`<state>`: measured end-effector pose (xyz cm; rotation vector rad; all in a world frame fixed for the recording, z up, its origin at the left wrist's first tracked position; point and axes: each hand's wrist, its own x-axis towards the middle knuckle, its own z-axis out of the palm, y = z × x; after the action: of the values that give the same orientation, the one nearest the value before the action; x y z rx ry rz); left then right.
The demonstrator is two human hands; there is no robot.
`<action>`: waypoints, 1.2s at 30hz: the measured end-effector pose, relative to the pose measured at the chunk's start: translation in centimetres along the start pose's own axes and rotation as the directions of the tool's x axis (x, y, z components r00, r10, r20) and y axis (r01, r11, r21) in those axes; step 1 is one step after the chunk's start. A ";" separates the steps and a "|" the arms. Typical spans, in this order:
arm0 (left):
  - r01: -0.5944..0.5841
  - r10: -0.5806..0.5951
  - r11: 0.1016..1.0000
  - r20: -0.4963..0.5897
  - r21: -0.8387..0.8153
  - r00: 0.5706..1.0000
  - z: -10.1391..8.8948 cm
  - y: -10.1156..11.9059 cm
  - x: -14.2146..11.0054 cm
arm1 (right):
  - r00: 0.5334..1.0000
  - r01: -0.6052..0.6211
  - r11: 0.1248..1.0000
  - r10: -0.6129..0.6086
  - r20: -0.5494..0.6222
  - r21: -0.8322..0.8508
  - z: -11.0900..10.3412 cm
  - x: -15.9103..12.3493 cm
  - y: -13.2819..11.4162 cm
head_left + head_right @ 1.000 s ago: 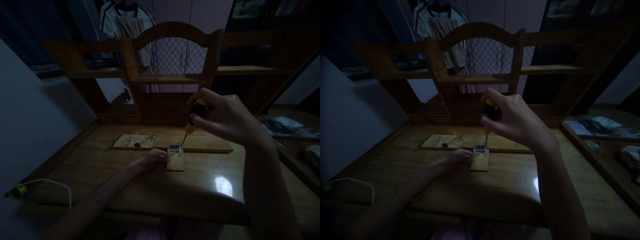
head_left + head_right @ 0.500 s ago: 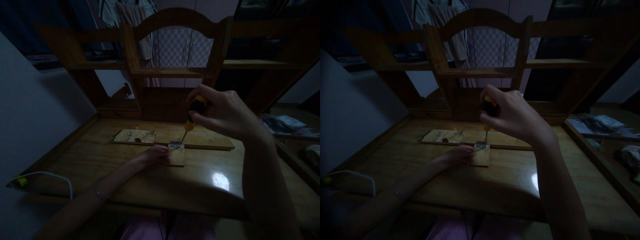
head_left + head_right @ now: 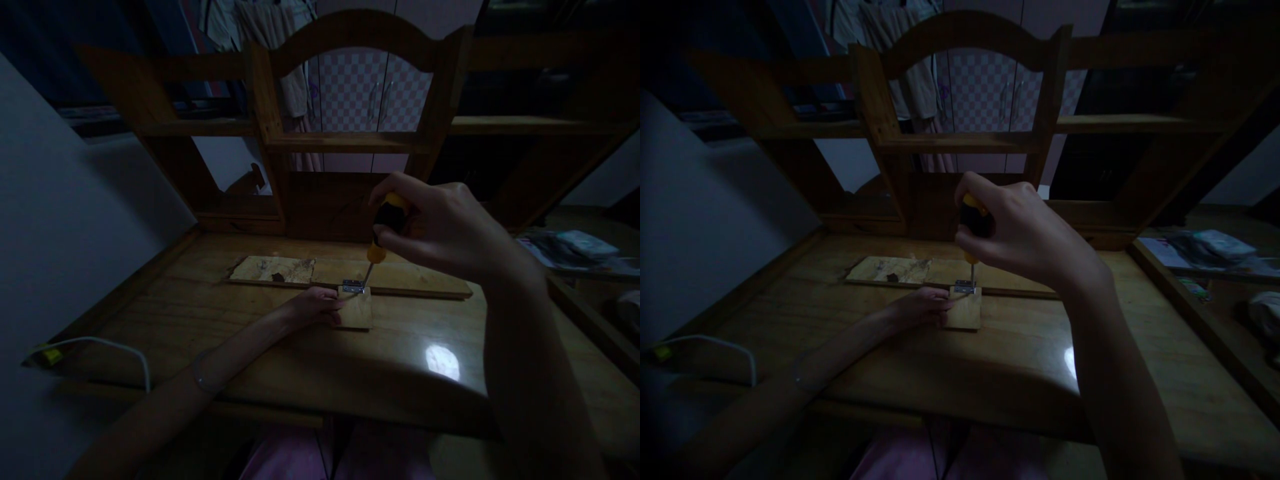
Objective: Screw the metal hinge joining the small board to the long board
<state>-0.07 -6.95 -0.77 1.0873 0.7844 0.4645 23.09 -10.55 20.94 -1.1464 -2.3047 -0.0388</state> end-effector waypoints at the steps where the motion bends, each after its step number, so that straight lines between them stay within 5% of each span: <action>1: -0.005 0.005 1.000 0.009 -0.003 1.000 0.0 0.0 0.0 | 1.000 0.000 1.000 0.000 0.005 0.003 0.0 0.0 0.0; 36: -0.031 0.031 0.999 0.021 -0.013 0.999 -0.4 -0.4 0.3 | 1.000 0.019 1.000 -0.019 -0.019 0.004 -0.4 -0.1 0.3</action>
<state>-0.22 -6.69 -1.34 1.0924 0.7455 0.4829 23.55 -10.59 21.18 -1.1173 -2.2978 -0.0518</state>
